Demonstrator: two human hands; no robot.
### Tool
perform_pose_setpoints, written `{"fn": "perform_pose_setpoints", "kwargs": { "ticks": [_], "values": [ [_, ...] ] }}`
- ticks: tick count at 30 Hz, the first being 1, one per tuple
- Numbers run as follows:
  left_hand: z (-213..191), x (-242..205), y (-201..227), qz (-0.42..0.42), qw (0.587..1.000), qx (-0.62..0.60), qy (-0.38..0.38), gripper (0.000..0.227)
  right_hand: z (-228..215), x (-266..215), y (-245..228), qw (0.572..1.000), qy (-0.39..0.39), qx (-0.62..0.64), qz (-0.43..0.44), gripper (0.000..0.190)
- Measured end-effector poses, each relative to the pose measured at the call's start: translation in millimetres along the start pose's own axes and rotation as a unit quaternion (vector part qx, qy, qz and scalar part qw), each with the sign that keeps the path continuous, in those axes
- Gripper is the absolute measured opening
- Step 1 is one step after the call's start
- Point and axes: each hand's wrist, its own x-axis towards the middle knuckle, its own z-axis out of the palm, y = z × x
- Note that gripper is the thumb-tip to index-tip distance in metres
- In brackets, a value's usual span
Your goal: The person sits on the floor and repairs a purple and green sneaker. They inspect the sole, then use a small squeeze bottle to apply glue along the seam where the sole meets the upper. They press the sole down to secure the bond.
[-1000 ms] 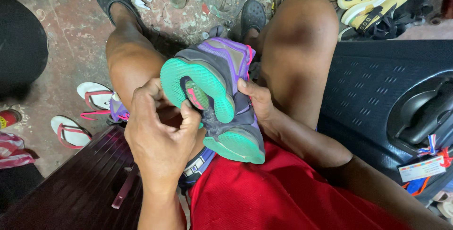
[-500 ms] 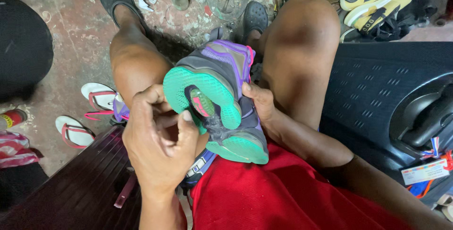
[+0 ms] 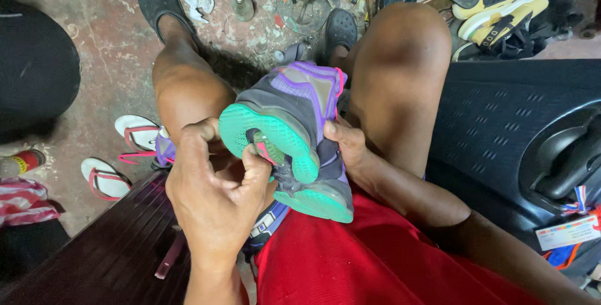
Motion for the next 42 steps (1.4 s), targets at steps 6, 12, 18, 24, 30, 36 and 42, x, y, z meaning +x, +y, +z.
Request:
{"fn": "perform_pose_setpoints", "kwargs": {
  "ticks": [6, 12, 18, 24, 30, 36, 42],
  "values": [
    [4, 1, -2, -0.084, 0.994, -0.063, -0.019, 0.029, 7, -2, -2, 0.999, 0.031, 0.006, 0.021, 0.085],
    [3, 5, -1, -0.053, 0.988, -0.136, -0.047, 0.037, 24, 5, -8, 0.997, 0.025, 0.064, 0.022, 0.083],
    [10, 0, -5, -0.048, 0.997, -0.066, -0.006, 0.031, 28, 7, -10, 0.995, 0.029, 0.081, 0.058, 0.082],
    [15, -4, -8, -0.051, 0.998, -0.014, 0.017, 0.029, 28, 6, -7, 0.996, 0.025, 0.064, 0.050, 0.078],
    [11, -4, -16, -0.073, 0.977, -0.190, -0.062, 0.042, 29, 8, -12, 0.989, 0.043, 0.118, 0.075, 0.076],
    [23, -11, -15, -0.084, 0.990, -0.107, -0.035, 0.062, 27, 10, -9, 0.994, 0.036, 0.089, 0.050, 0.076],
    [24, -20, -14, -0.014, 0.996, -0.079, -0.041, 0.079, 20, 10, -8, 0.990, 0.055, 0.118, 0.059, 0.075]
  ]
}}
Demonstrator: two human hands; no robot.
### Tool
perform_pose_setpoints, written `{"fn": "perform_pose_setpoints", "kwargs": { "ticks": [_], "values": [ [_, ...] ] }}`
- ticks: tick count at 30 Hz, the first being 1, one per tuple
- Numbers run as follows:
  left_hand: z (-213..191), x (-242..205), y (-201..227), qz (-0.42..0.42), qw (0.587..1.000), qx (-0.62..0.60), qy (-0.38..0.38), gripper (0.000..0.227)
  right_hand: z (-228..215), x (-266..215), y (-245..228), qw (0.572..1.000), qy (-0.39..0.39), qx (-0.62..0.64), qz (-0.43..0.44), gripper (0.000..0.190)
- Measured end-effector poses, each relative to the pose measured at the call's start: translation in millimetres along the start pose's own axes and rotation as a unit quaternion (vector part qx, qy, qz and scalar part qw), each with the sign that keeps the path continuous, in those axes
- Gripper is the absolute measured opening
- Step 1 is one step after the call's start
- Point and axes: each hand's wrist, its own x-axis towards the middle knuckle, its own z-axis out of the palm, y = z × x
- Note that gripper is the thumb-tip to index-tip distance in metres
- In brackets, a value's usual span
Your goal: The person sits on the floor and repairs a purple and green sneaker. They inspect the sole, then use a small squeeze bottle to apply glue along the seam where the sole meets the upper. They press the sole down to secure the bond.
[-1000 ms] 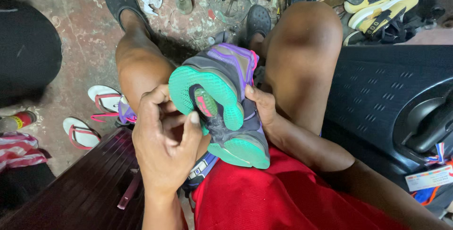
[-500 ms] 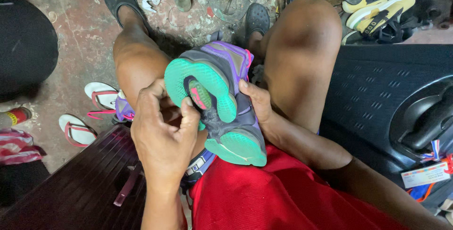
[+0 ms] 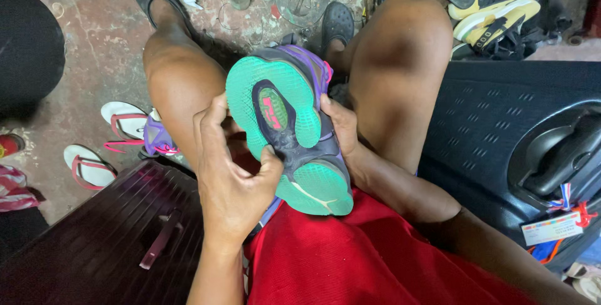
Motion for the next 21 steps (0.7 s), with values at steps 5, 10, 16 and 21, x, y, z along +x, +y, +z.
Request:
{"fn": "perform_pose_setpoints", "kwargs": {
  "ticks": [5, 10, 16, 21],
  "values": [
    [5, -3, -3, 0.039, 0.998, -0.011, 0.040, 0.068, -4, 0, 3, 1.000, -0.026, -0.003, 0.000, 0.074],
    [6, -7, -9, 0.041, 0.997, 0.018, 0.065, 0.055, -6, -6, 6, 1.000, -0.006, -0.010, 0.014, 0.076],
    [7, -1, -7, 0.033, 0.995, 0.054, 0.080, 0.048, -19, -7, 3, 0.999, 0.000, -0.041, 0.028, 0.078],
    [2, 1, -2, 0.023, 0.996, 0.044, 0.077, 0.035, -52, -4, 4, 0.998, -0.024, -0.052, 0.025, 0.077]
  ]
}}
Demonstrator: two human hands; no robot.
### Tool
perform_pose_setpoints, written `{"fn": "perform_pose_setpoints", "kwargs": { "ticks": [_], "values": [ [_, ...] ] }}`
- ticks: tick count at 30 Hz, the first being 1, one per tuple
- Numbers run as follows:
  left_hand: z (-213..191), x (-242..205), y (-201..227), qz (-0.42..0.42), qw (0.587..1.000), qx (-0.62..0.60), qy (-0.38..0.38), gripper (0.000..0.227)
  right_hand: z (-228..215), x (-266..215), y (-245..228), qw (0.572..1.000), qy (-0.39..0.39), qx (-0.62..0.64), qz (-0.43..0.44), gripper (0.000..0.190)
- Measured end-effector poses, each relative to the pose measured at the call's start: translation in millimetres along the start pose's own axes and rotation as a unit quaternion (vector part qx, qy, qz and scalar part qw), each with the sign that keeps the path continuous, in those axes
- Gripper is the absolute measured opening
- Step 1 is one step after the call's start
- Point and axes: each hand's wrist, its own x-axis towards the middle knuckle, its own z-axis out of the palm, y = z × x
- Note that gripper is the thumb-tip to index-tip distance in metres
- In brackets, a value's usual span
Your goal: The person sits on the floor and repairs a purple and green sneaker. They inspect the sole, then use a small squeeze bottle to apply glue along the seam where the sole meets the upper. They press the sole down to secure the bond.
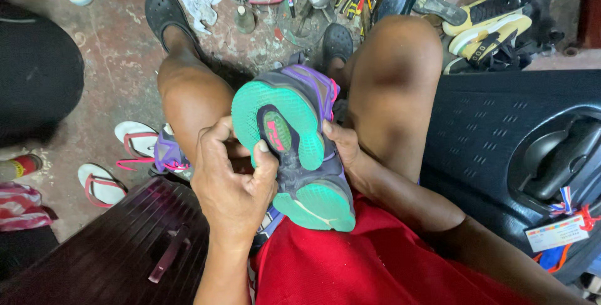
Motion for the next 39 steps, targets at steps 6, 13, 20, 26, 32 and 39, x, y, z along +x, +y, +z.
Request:
{"fn": "perform_pose_setpoints", "kwargs": {
  "ticks": [6, 13, 20, 26, 32, 39],
  "values": [
    [-2, 5, 5, -0.024, 1.000, -0.012, 0.008, 0.027, -18, -2, 5, 1.000, 0.020, -0.019, 0.008, 0.076],
    [-6, 16, 8, -0.065, 0.996, 0.053, 0.010, 0.024, 2, 0, 7, 0.999, -0.004, -0.047, -0.021, 0.077],
    [-26, 40, 20, 0.081, 0.986, 0.143, 0.003, 0.036, 6, 1, 5, 0.999, -0.027, -0.024, -0.002, 0.074],
    [-33, 48, 22, 0.117, 0.986, 0.106, -0.059, 0.034, 7, 2, 6, 0.999, -0.042, -0.012, 0.001, 0.076],
    [-33, 47, 16, 0.137, 0.984, 0.087, -0.068, 0.029, 12, -2, 2, 0.999, -0.040, -0.029, -0.004, 0.079],
    [-33, 54, 15, 0.172, 0.969, 0.148, -0.102, 0.033, 4, -10, 4, 0.995, -0.095, 0.012, 0.002, 0.071]
  ]
}}
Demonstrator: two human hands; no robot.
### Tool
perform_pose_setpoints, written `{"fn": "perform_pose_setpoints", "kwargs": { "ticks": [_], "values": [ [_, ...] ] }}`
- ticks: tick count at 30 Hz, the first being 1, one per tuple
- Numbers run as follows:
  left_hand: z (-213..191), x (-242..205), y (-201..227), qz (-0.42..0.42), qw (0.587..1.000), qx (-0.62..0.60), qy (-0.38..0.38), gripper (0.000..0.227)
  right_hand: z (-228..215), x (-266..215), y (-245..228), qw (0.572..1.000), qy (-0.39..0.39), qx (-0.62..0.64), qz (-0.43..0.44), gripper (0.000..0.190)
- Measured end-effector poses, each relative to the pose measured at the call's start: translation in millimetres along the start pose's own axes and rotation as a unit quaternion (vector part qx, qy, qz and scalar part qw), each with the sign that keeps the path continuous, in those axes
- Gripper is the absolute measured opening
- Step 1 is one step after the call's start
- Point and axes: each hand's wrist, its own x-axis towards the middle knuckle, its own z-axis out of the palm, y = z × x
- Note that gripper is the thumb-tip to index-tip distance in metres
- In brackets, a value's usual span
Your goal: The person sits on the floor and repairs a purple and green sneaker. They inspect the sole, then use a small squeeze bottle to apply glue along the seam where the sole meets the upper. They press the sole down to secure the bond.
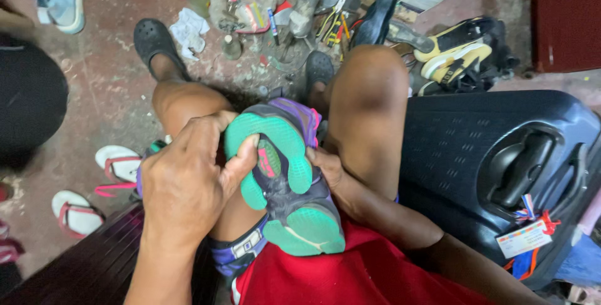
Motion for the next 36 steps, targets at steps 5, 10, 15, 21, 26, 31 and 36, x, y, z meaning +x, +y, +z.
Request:
{"fn": "perform_pose_setpoints", "kwargs": {
  "ticks": [5, 10, 15, 21, 26, 31, 36],
  "values": [
    [1, 12, 6, 0.054, 0.998, -0.020, 0.031, 0.033, 0, -3, 3, 0.992, 0.102, -0.043, -0.053, 0.069],
    [2, 16, 9, 0.078, 0.994, -0.068, 0.034, 0.032, 46, -23, -32, 0.855, 0.168, -0.478, -0.108, 0.059],
    [24, 18, 3, 0.040, 0.979, -0.197, 0.022, 0.026, 125, -58, -63, 0.503, 0.276, -0.809, -0.129, 0.039],
    [47, 20, 4, 0.059, 0.967, -0.242, 0.056, 0.023, 188, -40, -96, 0.496, 0.146, -0.803, -0.297, 0.036],
    [55, 19, 10, 0.042, 0.978, -0.199, 0.054, 0.015, 193, -13, -92, 0.409, 0.138, -0.851, -0.298, 0.031],
    [69, 24, 13, 0.027, 0.976, -0.204, 0.067, 0.009, 169, 1, -96, 0.461, 0.178, -0.838, -0.234, 0.027],
    [79, 24, 11, 0.026, 0.981, -0.188, 0.039, 0.012, 139, 4, -94, 0.534, 0.216, -0.788, -0.217, 0.029]
  ]
}}
